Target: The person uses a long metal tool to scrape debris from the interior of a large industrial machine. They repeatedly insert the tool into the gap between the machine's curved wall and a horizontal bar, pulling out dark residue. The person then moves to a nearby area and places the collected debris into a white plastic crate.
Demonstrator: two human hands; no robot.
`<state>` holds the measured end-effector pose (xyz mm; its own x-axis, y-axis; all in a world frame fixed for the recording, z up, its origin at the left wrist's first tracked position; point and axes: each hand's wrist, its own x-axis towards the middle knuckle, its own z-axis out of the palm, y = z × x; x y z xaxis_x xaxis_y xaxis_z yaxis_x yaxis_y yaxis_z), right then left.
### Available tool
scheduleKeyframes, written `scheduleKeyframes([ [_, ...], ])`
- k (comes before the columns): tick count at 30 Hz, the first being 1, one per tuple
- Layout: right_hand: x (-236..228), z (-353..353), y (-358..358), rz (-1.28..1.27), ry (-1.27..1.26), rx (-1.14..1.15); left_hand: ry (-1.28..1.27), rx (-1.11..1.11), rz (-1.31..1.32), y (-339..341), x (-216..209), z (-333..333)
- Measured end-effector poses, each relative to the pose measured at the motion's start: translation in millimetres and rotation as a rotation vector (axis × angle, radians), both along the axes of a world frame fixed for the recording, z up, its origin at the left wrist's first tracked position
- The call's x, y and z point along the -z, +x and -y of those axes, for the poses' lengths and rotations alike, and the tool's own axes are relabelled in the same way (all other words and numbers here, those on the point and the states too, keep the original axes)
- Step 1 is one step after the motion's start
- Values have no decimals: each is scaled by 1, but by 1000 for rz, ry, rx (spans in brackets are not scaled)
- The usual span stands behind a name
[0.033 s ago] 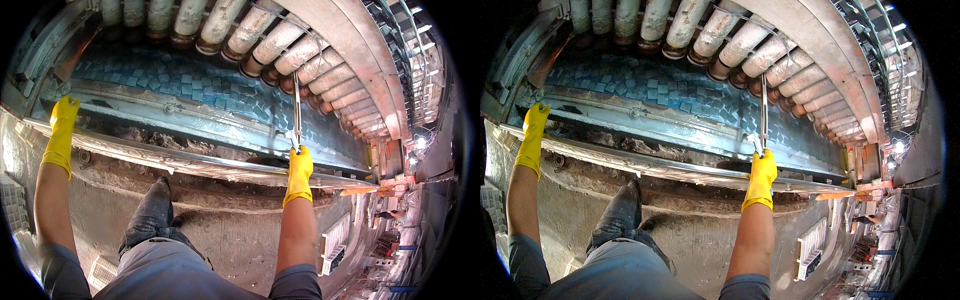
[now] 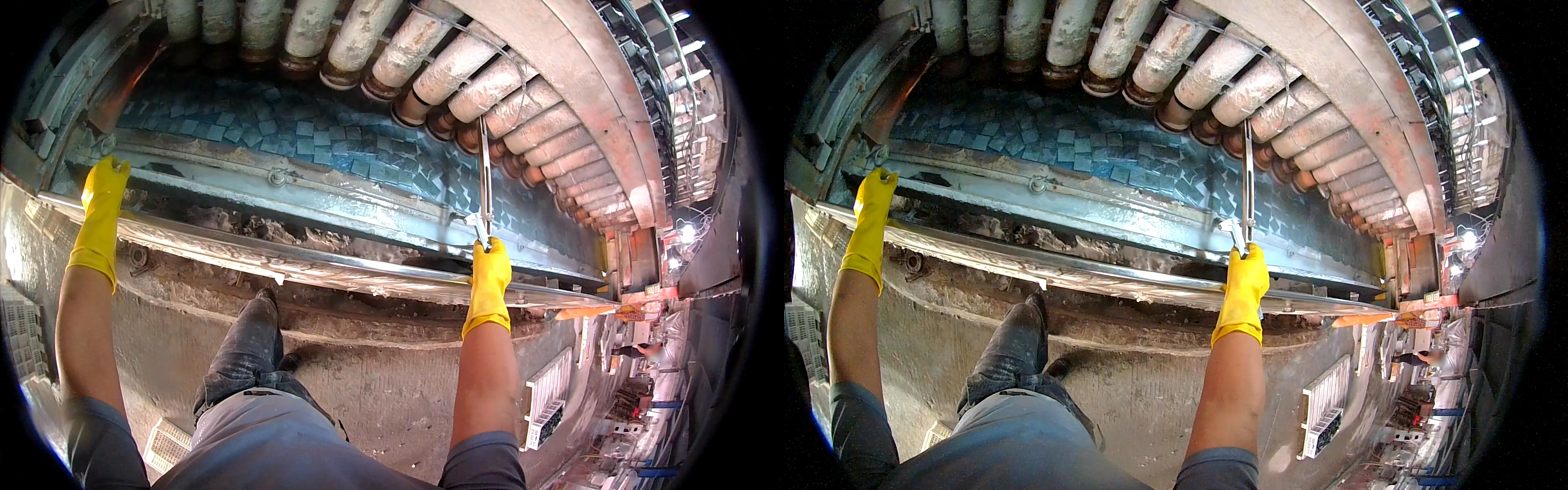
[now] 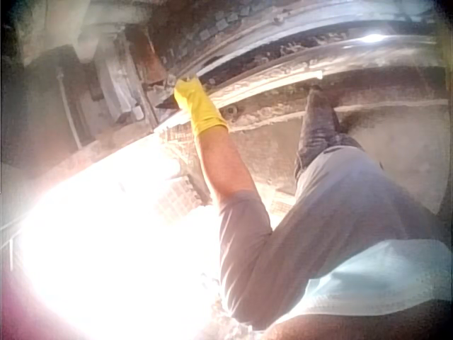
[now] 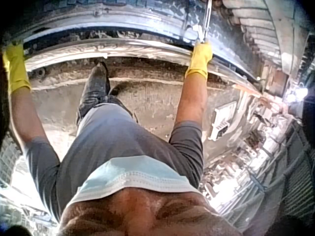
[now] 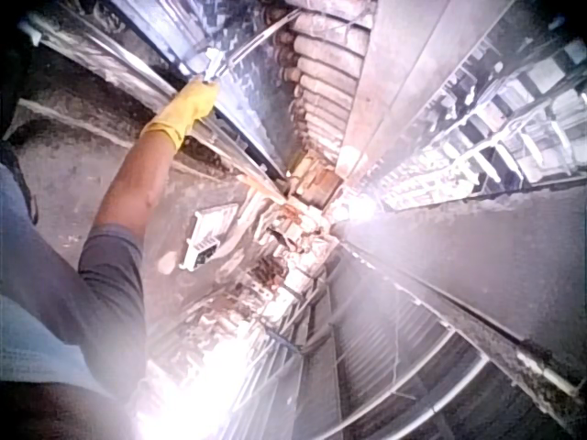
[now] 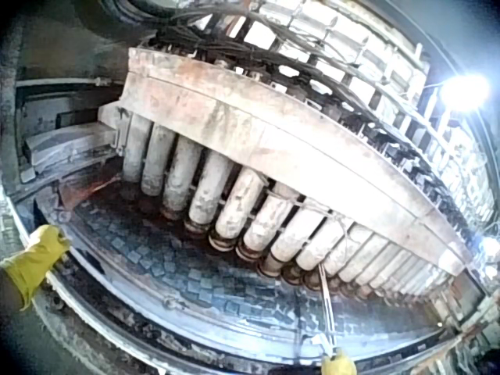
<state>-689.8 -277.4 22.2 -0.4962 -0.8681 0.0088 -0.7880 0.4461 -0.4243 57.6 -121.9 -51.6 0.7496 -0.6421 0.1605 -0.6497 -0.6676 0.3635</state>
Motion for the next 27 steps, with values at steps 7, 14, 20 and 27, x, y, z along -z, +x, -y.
scheduleKeyframes([
  [7,0,0,3,-4,1,-7,-127,33,95,17,19,-4],
  [14,5,5,-5,4,-9,0,-7,16,-11,-1,-1,5],
  [20,-8,27,10,22,9,0,24,1,-1,16,-9,25],
  [27,-19,56,16,-5,43,13,50,-19,0,14,-22,57],
])
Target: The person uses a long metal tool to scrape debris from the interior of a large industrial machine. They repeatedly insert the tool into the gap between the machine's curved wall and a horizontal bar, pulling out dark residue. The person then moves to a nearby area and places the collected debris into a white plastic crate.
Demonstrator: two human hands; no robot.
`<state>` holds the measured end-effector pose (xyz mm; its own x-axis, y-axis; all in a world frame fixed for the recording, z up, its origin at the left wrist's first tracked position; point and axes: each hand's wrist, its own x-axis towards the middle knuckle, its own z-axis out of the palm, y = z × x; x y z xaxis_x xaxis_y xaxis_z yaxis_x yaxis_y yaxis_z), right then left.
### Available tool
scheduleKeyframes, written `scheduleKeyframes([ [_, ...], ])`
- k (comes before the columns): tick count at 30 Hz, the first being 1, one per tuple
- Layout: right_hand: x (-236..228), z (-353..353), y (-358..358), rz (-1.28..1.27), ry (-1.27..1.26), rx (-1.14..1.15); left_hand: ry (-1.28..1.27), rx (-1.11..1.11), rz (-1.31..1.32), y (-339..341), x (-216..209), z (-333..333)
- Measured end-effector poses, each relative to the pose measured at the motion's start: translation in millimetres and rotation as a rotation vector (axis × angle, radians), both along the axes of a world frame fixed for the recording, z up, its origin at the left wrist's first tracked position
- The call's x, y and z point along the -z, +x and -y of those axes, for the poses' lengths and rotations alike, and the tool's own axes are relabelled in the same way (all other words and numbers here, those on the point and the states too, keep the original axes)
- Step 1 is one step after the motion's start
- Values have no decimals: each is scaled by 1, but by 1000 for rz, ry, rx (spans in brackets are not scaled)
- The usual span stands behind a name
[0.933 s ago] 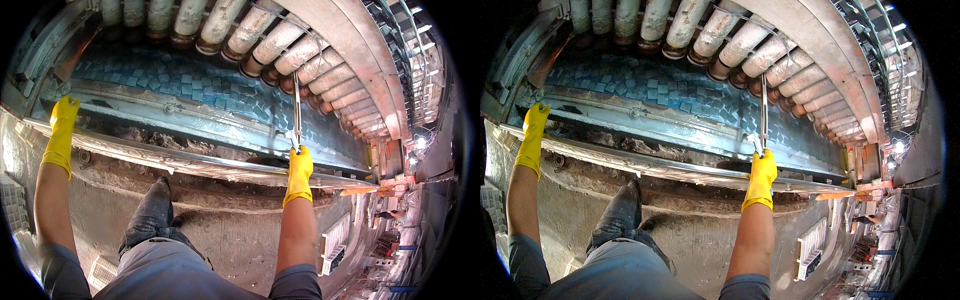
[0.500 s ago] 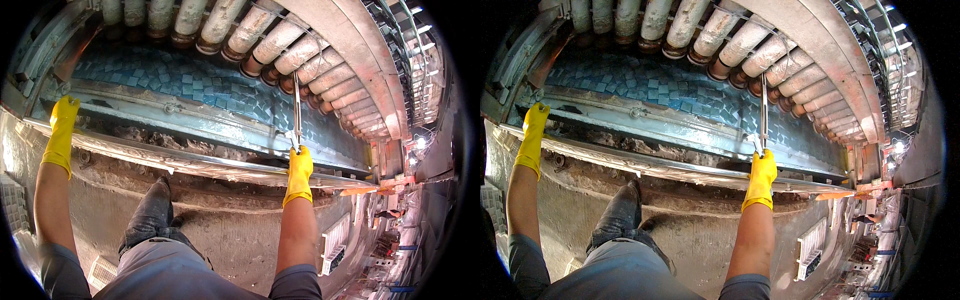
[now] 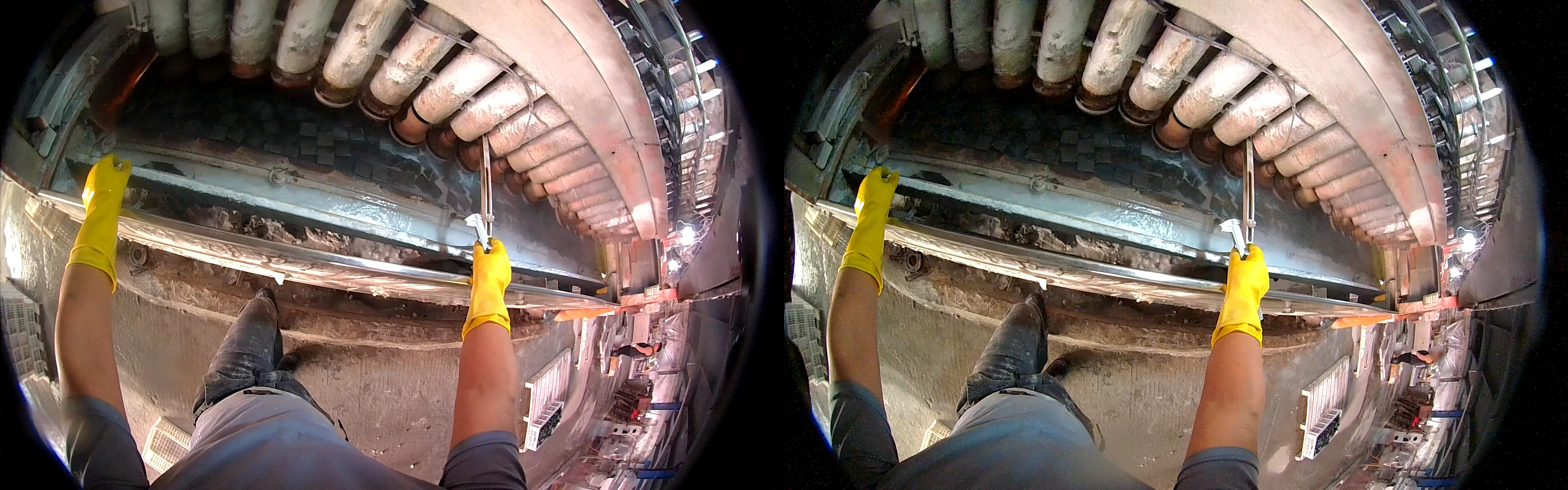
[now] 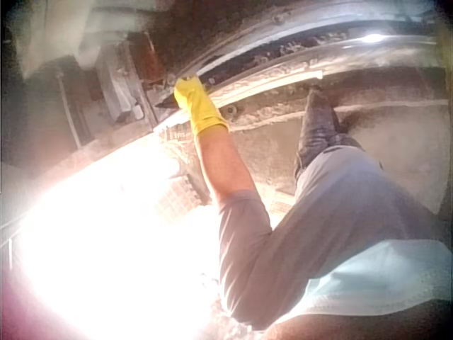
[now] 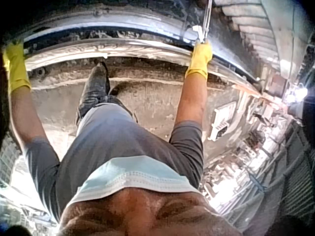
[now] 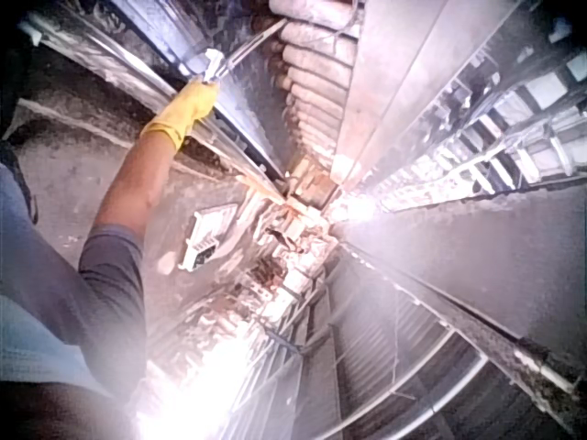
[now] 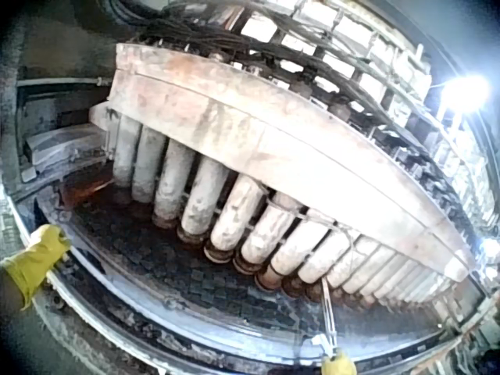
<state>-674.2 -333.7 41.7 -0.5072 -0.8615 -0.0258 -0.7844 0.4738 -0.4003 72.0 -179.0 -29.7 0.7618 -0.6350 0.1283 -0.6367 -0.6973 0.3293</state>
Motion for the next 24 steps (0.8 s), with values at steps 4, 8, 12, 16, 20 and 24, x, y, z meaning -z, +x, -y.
scheduleKeyframes([
  [4,-3,15,1,18,9,7,15,-10,-53,-3,-11,16],
  [8,-10,28,7,0,28,0,2,-16,-70,4,-10,29],
  [12,-15,36,12,-27,36,-7,28,15,8,8,-10,37],
  [16,-16,44,12,-38,41,-10,43,14,-8,5,-17,47],
  [20,-16,52,13,-30,29,-6,51,13,-11,6,-19,53],
  [24,-11,57,11,-37,-38,-20,60,3,-21,-1,-27,60],
])
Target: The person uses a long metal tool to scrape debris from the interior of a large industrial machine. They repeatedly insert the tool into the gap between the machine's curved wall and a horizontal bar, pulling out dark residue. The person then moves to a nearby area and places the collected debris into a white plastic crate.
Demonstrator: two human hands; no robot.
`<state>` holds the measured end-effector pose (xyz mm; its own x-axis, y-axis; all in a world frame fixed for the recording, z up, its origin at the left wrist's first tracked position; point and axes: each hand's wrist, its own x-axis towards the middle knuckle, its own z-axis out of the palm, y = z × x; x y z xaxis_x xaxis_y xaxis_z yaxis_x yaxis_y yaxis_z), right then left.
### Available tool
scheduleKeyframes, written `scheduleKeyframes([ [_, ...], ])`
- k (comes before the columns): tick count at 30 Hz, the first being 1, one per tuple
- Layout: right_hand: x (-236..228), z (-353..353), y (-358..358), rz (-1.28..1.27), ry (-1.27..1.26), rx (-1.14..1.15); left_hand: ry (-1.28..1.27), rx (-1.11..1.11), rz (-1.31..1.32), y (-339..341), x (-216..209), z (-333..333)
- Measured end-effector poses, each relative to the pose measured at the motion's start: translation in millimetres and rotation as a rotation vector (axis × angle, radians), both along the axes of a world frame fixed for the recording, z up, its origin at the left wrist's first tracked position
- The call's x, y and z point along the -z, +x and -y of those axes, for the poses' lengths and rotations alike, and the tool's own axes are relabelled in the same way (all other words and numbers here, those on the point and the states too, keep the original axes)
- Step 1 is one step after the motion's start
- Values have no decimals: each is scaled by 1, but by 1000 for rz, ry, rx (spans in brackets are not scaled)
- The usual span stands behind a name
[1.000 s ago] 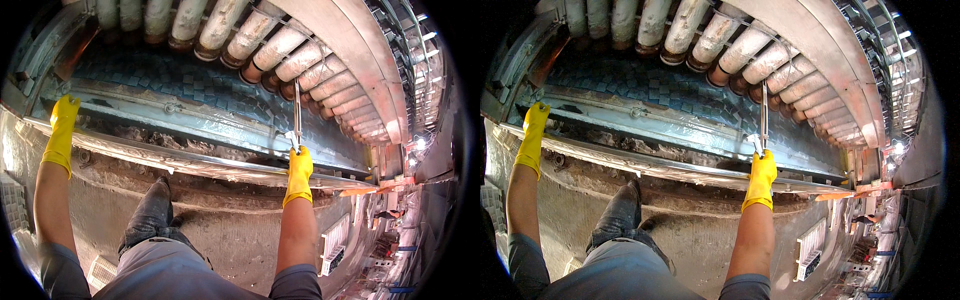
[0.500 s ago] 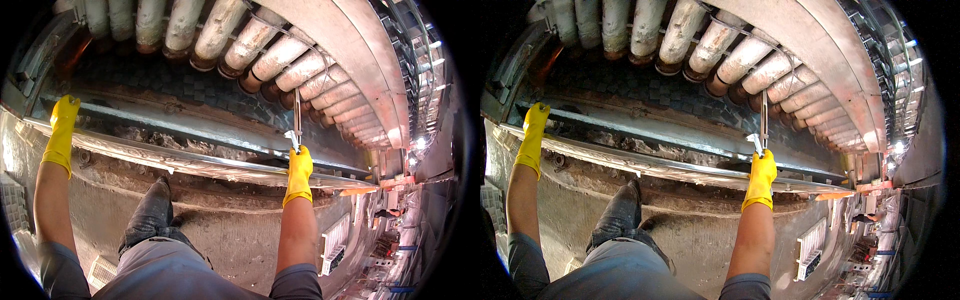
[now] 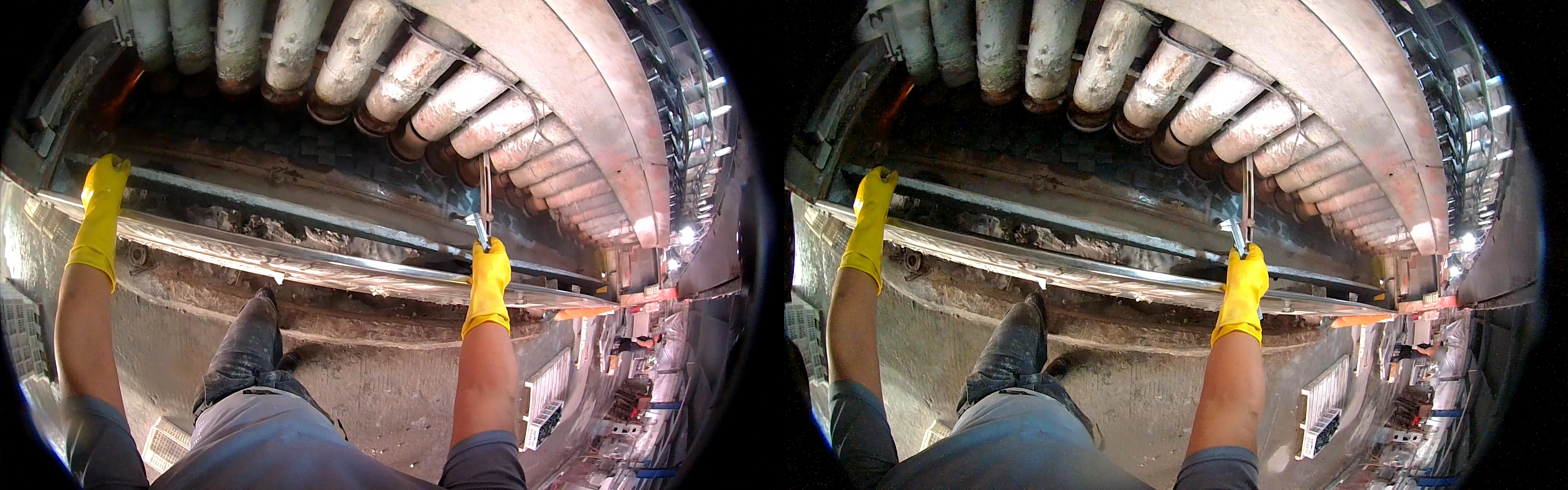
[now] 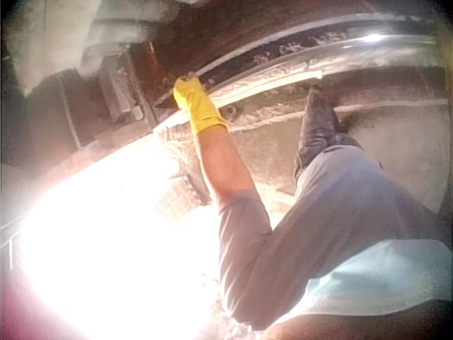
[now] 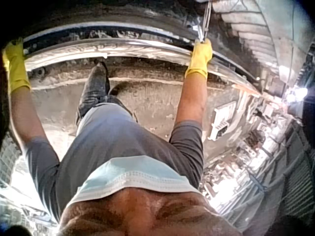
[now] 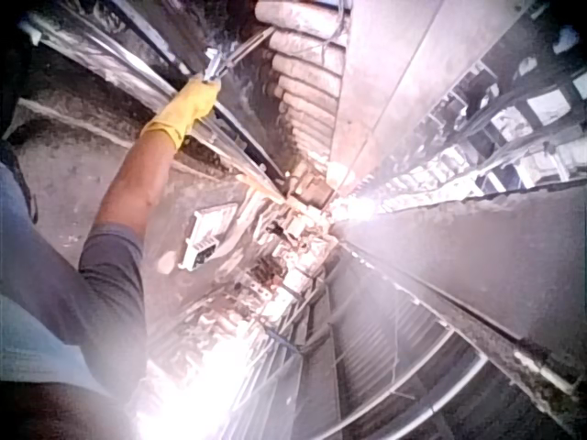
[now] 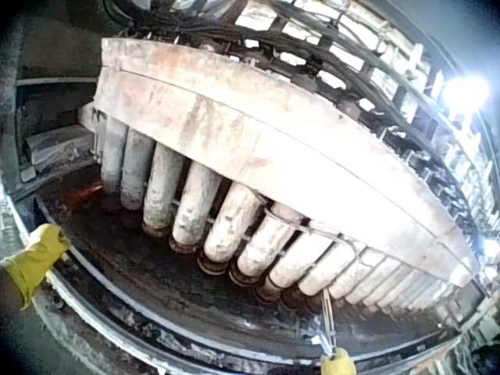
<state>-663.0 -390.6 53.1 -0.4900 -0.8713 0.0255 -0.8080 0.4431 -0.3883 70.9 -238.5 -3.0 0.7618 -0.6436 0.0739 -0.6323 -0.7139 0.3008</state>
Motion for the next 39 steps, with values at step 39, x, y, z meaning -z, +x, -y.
scheduleKeyframes([
  [39,22,117,-15,-137,4,-69,52,22,26,28,-16,102],
])
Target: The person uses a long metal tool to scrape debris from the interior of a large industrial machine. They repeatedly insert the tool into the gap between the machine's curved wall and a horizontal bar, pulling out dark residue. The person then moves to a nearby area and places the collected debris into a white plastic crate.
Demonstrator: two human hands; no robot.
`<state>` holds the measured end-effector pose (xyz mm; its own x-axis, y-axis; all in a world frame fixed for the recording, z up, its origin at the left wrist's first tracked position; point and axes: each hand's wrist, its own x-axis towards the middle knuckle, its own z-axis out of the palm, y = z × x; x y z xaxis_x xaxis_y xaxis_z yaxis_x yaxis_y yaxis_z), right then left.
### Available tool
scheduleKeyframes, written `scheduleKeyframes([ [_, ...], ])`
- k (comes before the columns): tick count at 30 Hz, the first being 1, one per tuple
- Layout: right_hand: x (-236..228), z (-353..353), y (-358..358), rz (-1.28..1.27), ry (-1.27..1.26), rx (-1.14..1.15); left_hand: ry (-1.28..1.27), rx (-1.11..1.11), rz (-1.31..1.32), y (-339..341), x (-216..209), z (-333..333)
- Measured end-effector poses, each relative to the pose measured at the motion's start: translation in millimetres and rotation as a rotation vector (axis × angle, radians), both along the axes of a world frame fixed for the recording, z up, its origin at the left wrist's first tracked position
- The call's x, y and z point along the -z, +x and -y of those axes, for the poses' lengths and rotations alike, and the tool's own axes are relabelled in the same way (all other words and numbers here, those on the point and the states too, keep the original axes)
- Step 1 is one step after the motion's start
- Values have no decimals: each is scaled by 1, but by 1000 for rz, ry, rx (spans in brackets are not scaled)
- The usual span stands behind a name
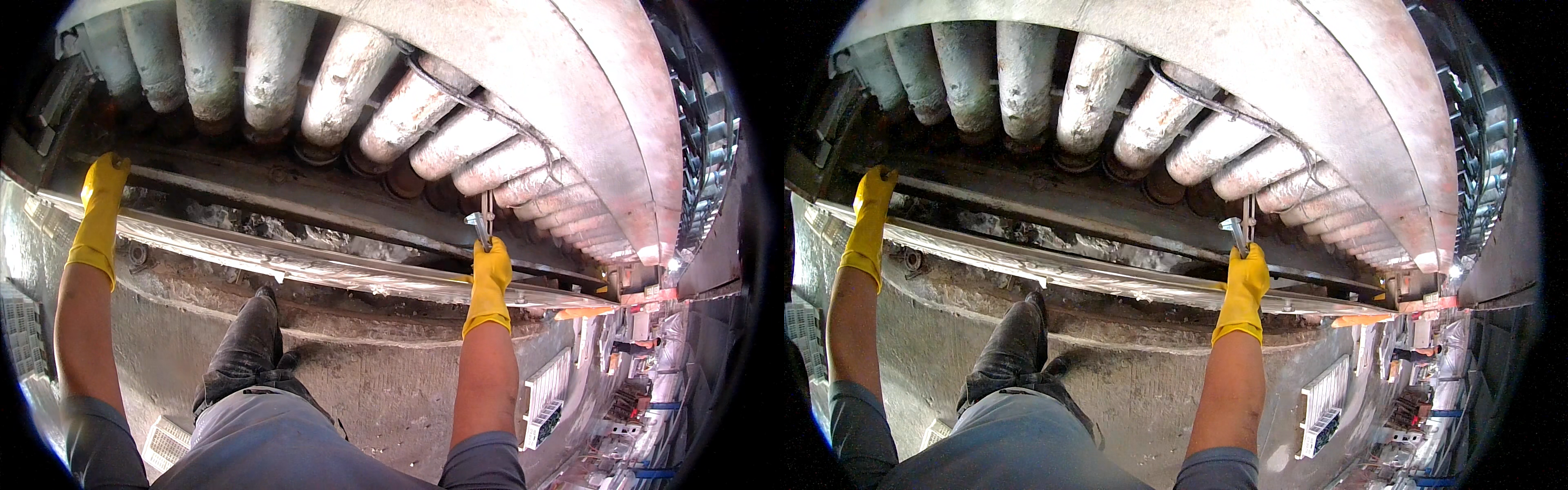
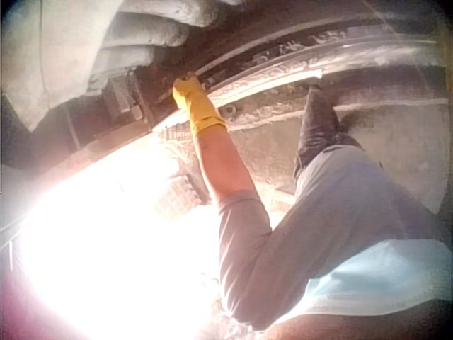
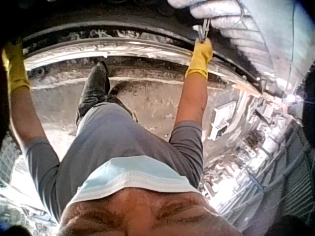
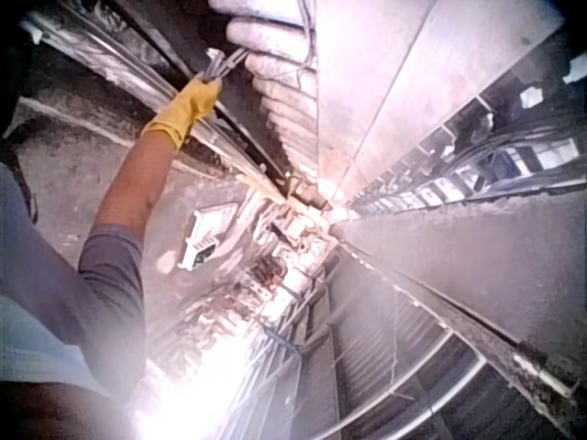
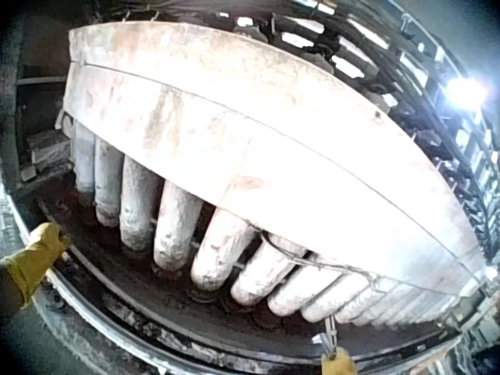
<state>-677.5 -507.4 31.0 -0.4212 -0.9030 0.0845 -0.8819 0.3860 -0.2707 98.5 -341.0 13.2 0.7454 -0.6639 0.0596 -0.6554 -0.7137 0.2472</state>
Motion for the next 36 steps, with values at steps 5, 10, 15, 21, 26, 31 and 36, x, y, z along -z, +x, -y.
scheduleKeyframes([
  [5,11,-19,-12,-19,-66,-55,0,-2,-16,-7,2,-21],
  [10,1,-47,-4,15,-22,-16,-10,-13,6,-11,7,-46],
  [15,-6,-73,-2,-10,8,-10,-22,-15,0,-13,14,-69],
  [21,-25,-102,15,109,45,59,-89,-13,3,-19,21,-91],
  [26,-22,-111,11,116,37,68,-58,-9,-9,-29,15,-97],
  [31,-19,-117,10,138,43,72,-111,10,-4,-20,27,-107],
  [36,-21,-124,11,143,54,84,-119,7,-18,-21,31,-113],
])
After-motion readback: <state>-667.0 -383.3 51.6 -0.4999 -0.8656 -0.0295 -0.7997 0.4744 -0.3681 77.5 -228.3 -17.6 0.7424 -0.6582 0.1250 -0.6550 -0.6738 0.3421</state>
